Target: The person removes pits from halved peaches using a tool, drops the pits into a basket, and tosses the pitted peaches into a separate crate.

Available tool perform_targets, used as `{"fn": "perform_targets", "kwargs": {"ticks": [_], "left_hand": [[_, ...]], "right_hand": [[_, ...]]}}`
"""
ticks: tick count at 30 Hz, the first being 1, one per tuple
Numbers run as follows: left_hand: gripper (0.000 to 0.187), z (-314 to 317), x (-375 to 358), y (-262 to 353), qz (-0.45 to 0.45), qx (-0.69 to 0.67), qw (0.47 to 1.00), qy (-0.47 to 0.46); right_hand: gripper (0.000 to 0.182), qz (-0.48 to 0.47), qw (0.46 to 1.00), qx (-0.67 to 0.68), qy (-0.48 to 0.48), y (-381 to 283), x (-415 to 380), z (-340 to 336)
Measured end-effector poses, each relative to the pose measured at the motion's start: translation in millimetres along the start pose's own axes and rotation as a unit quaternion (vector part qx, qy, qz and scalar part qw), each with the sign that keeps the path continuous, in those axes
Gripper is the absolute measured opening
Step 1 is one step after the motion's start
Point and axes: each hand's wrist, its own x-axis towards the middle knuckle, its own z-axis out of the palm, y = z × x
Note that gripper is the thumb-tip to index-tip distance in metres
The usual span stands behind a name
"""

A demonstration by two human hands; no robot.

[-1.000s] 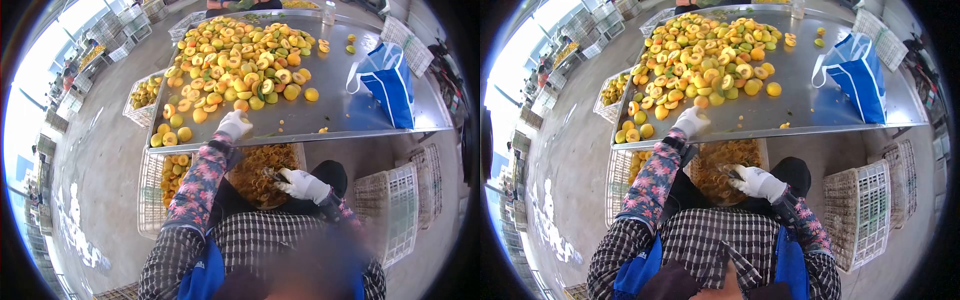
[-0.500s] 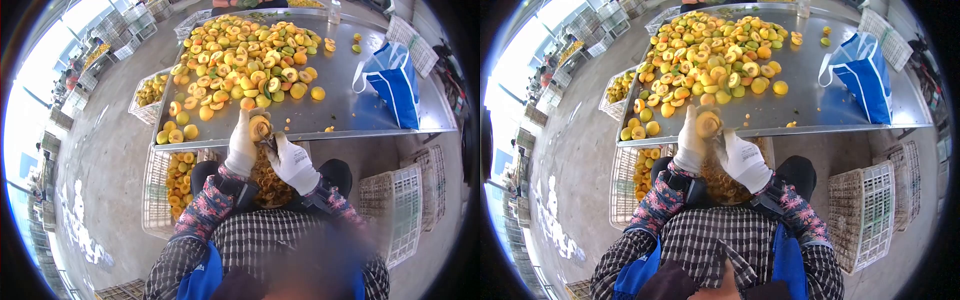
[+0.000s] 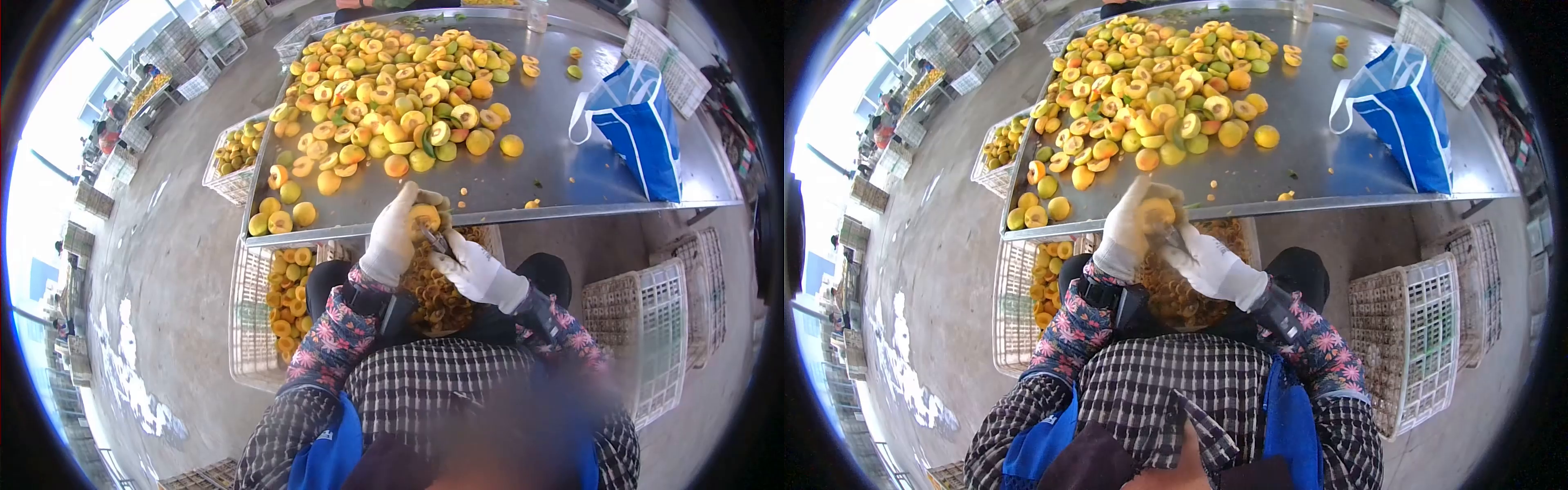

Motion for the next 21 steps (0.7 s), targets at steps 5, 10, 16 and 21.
{"fn": "perform_targets", "kwargs": {"ticks": [5,10,16,21], "left_hand": [[0.053,-7,-1,-10,0.045,-0.036,0.998,-0.025],[0.055,-13,7,-7,0.002,0.102,0.995,0.003],[0.053,-8,11,-22,0.04,-0.038,0.998,0.019],[0.057,1,12,-30,0.066,-0.05,0.993,0.086]], "right_hand": [[0.047,0.065,0.995,0.015,-0.075,3,4,-9],[0.037,-0.016,0.994,-0.105,-0.02,27,-2,4],[0.028,0.241,0.882,0.401,-0.06,2,-4,14],[0.021,0.26,0.832,0.487,-0.054,7,-8,19]]}}
